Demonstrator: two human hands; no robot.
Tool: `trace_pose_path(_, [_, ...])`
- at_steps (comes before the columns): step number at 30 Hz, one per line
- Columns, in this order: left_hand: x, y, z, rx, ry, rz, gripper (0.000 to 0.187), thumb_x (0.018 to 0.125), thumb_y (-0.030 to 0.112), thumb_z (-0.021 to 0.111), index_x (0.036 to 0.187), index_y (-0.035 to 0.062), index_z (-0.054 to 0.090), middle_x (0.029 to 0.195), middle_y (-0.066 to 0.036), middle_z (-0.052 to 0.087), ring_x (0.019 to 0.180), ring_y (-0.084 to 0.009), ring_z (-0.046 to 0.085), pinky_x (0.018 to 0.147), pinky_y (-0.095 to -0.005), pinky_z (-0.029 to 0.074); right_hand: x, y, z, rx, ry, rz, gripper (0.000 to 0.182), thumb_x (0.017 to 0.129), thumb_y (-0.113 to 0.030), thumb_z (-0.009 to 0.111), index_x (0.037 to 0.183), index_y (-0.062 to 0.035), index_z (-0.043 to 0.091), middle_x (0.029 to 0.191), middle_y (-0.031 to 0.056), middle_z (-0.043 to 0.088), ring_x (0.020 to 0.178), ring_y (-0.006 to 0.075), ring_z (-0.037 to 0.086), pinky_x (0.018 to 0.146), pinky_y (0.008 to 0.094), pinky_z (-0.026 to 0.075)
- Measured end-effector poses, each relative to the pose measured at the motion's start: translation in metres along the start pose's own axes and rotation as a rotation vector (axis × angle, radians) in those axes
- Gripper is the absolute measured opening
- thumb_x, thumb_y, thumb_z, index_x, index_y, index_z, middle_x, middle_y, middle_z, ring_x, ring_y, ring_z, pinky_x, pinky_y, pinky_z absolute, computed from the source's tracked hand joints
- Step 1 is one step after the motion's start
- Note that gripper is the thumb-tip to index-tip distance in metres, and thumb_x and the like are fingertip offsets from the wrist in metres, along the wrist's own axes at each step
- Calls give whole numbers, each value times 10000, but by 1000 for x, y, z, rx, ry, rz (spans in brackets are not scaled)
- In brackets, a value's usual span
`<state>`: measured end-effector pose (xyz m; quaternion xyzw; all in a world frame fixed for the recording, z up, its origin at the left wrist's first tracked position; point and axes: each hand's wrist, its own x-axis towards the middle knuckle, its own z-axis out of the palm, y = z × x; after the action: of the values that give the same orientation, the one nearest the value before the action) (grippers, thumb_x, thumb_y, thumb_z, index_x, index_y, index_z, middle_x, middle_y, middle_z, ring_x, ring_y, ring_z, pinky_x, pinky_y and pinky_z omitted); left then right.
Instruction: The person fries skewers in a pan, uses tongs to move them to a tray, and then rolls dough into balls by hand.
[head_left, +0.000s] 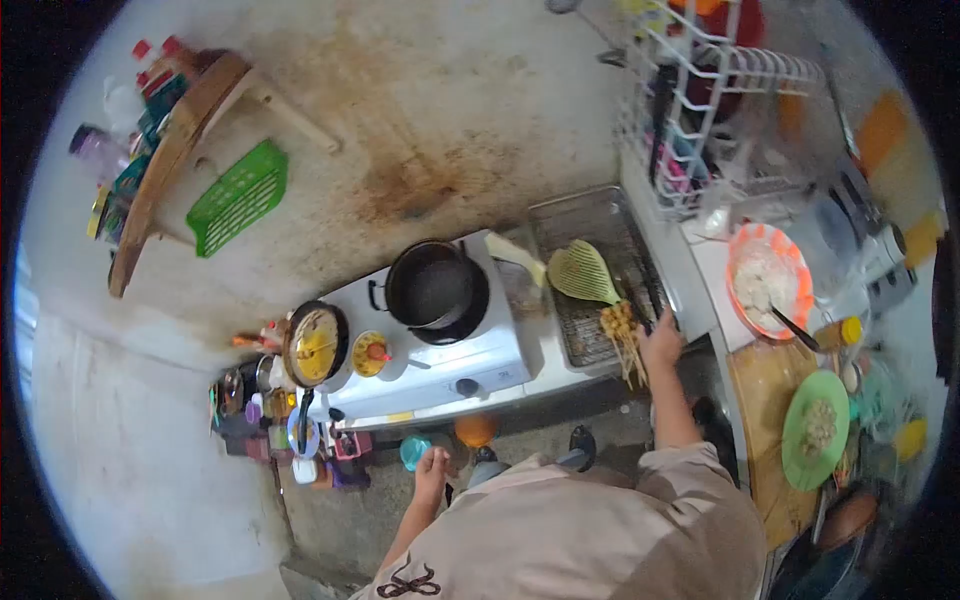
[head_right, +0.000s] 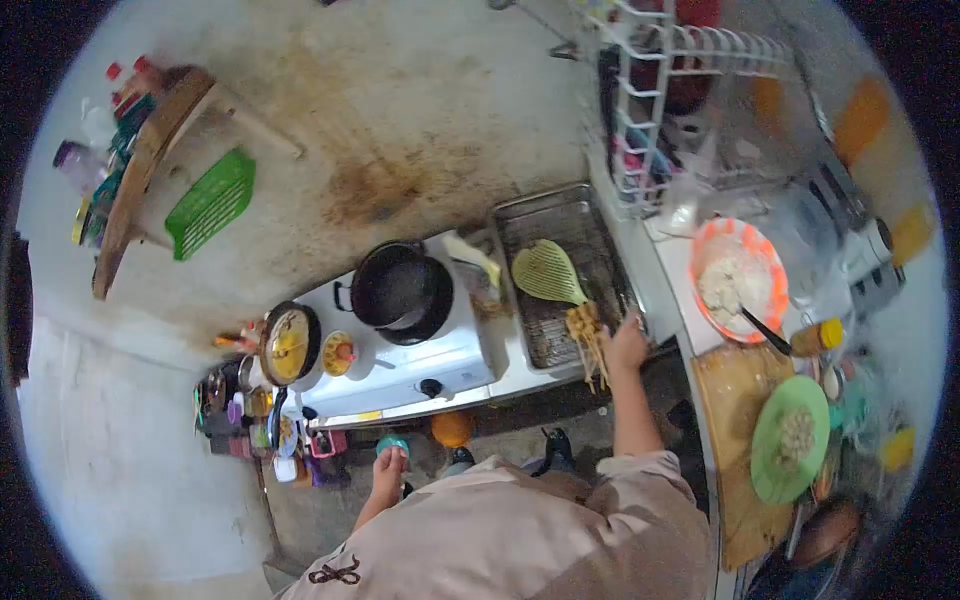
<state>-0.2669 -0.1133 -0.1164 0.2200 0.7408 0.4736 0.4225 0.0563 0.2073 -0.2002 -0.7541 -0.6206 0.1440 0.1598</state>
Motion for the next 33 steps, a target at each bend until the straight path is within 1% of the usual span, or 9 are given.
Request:
trace_pose_path(2, [7,-22,-5,-66,-70,87,175,888,211,411,808,66,468,635,3,454,553,-75,420,503,-205,358,1,-10,-15,47,-42,24,733,651,-294,663,1227,-39,289,1048,204,508,841,342,542,725,413,441])
trace_pose_path(3, [9,-27,-4,-76,-104,102,157,888,194,410,817,66,465,645,3,451,559,-75,420,506,-202,360,4,-1,3,45,63,-3,709,638,-289,675,1200,-38,324,1044,200,508,862,346,531,777,406,419])
trace_pose_path(6, [17,-37,-1,-143,-211,163,68,871,105,430,824,68,462,674,5,461,574,-69,428,522,-190,367,2,-12,-21,-102,-82,99,731,619,-323,692,1180,-30,327,1065,123,504,1017,323,435,863,384,360])
trace_pose_path(9, [18,-24,12,-18,-265,196,28,852,64,453,827,69,465,707,-7,495,597,-68,448,535,-191,375,-6,-4,-10,-103,206,9,608,647,-307,672,1124,-45,401,1032,123,521,980,305,470,825,380,393])
trace_pose_path(15, [33,5,42,-91,-386,207,60,814,13,501,836,61,471,797,-48,554,627,-72,482,549,-195,393,-53,-8,-133,233,-171,-136,139,747,-194,559,794,-64,578,796,167,585,718,319,568,637,416,453])
trace_pose_path(17, [38,12,53,-60,-411,234,67,809,11,508,831,63,473,795,-47,557,626,-70,488,539,-190,393,-77,7,-178,374,-61,-204,100,749,-137,520,756,-61,584,753,179,577,706,324,565,634,414,448])
trace_pose_path(21, [55,17,81,-5,-471,274,71,788,33,553,812,74,500,747,-33,561,556,-61,476,469,-179,368,-133,37,-286,324,129,-216,119,727,-93,488,795,-94,586,783,161,582,739,325,563,649,413,442])
trace_pose_path(28, [49,40,136,37,-653,269,65,784,49,558,815,74,506,763,-9,536,642,-69,474,579,-194,392,-162,130,-294,-207,43,460,318,805,-240,456,953,30,533,926,173,571,863,318,541,761,412,420])
trace_pose_path(33, [46,43,151,67,-782,268,67,786,24,533,816,77,505,767,-2,533,678,-77,484,602,-202,389,-152,129,-287,-229,33,577,464,827,-404,386,929,5,581,893,154,591,881,300,543,808,380,394])
